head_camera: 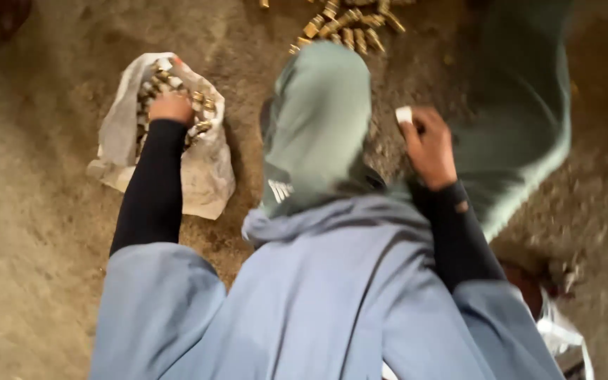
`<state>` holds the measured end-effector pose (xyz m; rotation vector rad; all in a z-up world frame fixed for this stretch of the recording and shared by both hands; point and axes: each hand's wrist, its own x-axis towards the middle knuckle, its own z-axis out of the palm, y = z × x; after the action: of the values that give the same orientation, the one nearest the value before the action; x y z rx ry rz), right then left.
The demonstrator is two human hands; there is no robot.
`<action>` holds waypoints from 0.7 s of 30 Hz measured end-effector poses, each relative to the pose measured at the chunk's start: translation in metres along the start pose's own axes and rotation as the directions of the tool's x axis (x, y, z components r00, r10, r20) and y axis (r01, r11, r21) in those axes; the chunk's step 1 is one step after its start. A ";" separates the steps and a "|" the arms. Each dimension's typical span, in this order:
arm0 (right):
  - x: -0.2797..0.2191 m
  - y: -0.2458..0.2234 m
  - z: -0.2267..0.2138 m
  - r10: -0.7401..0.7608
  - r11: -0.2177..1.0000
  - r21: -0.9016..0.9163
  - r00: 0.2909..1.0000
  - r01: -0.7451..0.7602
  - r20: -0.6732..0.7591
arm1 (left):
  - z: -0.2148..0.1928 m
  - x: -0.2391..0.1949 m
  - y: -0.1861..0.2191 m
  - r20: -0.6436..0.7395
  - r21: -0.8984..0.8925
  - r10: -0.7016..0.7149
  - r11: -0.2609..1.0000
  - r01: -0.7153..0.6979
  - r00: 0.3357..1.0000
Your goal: Applying white PTFE sealant tape to the threaded ends of brass plumbing fittings.
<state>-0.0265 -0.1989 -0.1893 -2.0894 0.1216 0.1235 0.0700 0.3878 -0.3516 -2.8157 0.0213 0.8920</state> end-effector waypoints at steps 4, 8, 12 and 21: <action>0.016 -0.001 0.007 0.098 0.993 -0.073 0.991 -0.092 0.094 | 0.025 -0.002 -0.026 0.388 0.053 -0.184 0.983 0.178 0.903; 0.038 0.001 0.015 0.235 0.972 -0.060 0.957 -0.228 0.172 | -0.032 0.061 0.053 -0.076 -0.402 -0.014 0.915 -0.018 0.997; 0.052 -0.011 0.020 0.333 0.941 -0.012 0.915 -0.339 0.226 | -0.041 0.167 0.156 -0.607 -0.516 -0.002 0.761 -0.393 0.795; 0.070 -0.029 0.023 0.369 0.926 -0.023 0.890 -0.377 0.266 | 0.033 0.229 0.231 -0.665 -0.448 -0.075 0.836 -0.317 0.743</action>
<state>0.0462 -0.1671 -0.1858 -1.9776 0.3600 0.6314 0.2222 0.1763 -0.5492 -3.5444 0.0735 -0.2089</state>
